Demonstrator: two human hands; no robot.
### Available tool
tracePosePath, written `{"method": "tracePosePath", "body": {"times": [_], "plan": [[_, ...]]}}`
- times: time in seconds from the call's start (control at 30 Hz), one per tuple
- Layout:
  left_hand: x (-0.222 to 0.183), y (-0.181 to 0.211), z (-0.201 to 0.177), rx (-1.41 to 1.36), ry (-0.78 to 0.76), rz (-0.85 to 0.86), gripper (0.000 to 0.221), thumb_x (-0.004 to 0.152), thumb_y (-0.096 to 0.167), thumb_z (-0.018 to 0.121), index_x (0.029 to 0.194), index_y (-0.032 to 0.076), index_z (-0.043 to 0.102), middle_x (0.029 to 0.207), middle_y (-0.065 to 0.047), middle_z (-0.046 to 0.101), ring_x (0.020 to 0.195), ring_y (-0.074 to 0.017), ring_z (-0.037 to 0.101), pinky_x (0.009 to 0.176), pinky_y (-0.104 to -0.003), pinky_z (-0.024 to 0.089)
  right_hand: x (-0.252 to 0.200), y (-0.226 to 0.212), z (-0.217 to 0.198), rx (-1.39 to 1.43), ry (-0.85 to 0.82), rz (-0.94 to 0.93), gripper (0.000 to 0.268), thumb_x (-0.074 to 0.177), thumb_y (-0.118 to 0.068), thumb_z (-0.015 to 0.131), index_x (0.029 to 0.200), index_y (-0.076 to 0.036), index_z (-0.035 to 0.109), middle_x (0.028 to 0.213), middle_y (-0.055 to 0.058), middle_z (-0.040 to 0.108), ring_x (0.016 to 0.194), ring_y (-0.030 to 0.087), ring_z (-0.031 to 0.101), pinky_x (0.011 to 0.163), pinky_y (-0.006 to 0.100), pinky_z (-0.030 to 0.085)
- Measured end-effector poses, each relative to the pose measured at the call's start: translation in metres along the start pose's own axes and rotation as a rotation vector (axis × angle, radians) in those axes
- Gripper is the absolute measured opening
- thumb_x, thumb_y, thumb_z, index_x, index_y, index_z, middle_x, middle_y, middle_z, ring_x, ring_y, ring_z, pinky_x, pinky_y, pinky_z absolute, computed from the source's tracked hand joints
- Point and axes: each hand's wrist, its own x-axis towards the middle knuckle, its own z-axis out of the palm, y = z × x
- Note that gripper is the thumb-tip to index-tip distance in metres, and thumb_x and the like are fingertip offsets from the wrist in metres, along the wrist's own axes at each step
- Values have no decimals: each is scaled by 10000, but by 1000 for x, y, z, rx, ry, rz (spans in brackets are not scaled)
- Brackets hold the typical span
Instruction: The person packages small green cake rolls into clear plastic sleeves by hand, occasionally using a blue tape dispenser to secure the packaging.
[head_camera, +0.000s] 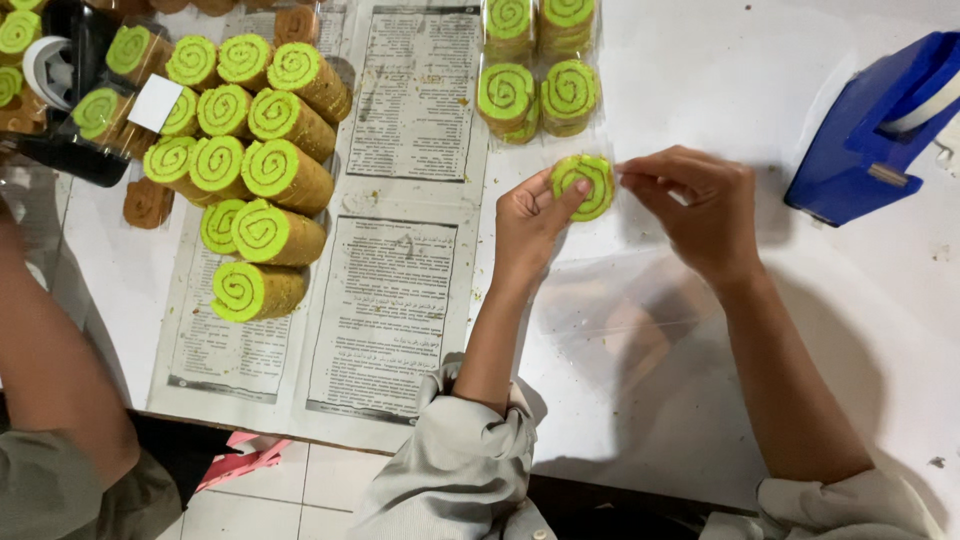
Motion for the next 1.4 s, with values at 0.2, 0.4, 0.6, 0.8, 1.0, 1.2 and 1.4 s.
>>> {"method": "tracePosePath", "body": {"times": [0.2,0.4,0.6,0.8,1.0,1.2,1.4], "plan": [[-2,-1,0,87,-11,23,421,897,156,805,1236,-53,669,991,-170,757,927,-187,721,872,-357,604,0,-4,-5,-41,-66,91,146,899,102,760,1041,70,753,878,230,720,787,283,707,778,387,615],[-1,-7,2,140,-6,53,428,897,164,805,1243,-47,670,1005,-170,756,935,-176,712,892,-342,592,-2,10,-2,-85,-82,118,153,890,68,782,1038,82,750,854,239,719,766,298,711,769,395,604],[-5,-4,7,142,0,53,428,888,172,814,1245,-21,680,1007,-154,760,929,-166,716,876,-321,594,-5,11,1,-35,-54,203,179,871,44,765,1048,18,751,806,176,723,673,195,682,769,325,614],[-5,-5,9,140,10,61,420,881,181,823,1233,-6,689,996,-136,760,932,-141,704,873,-317,595,-5,15,3,-19,-33,236,179,872,41,753,1046,-1,749,800,157,722,654,170,678,751,296,619],[-8,2,12,147,30,48,400,876,182,822,1216,8,699,1005,-133,756,927,-130,689,869,-320,599,-4,13,3,10,-13,313,168,871,-12,748,1034,-52,747,794,130,716,583,146,636,686,281,614],[-7,-7,14,158,34,47,398,871,156,822,1213,-8,698,983,-136,757,916,-138,696,864,-327,595,-5,30,5,-53,-5,296,112,885,38,749,972,-32,741,770,161,690,561,171,635,639,307,605],[-8,-1,13,161,20,32,412,886,173,813,1242,8,689,1027,-157,760,932,-185,728,881,-336,600,-2,21,7,59,-4,300,164,894,43,710,1030,-32,761,762,145,679,516,138,573,517,274,551]]}}
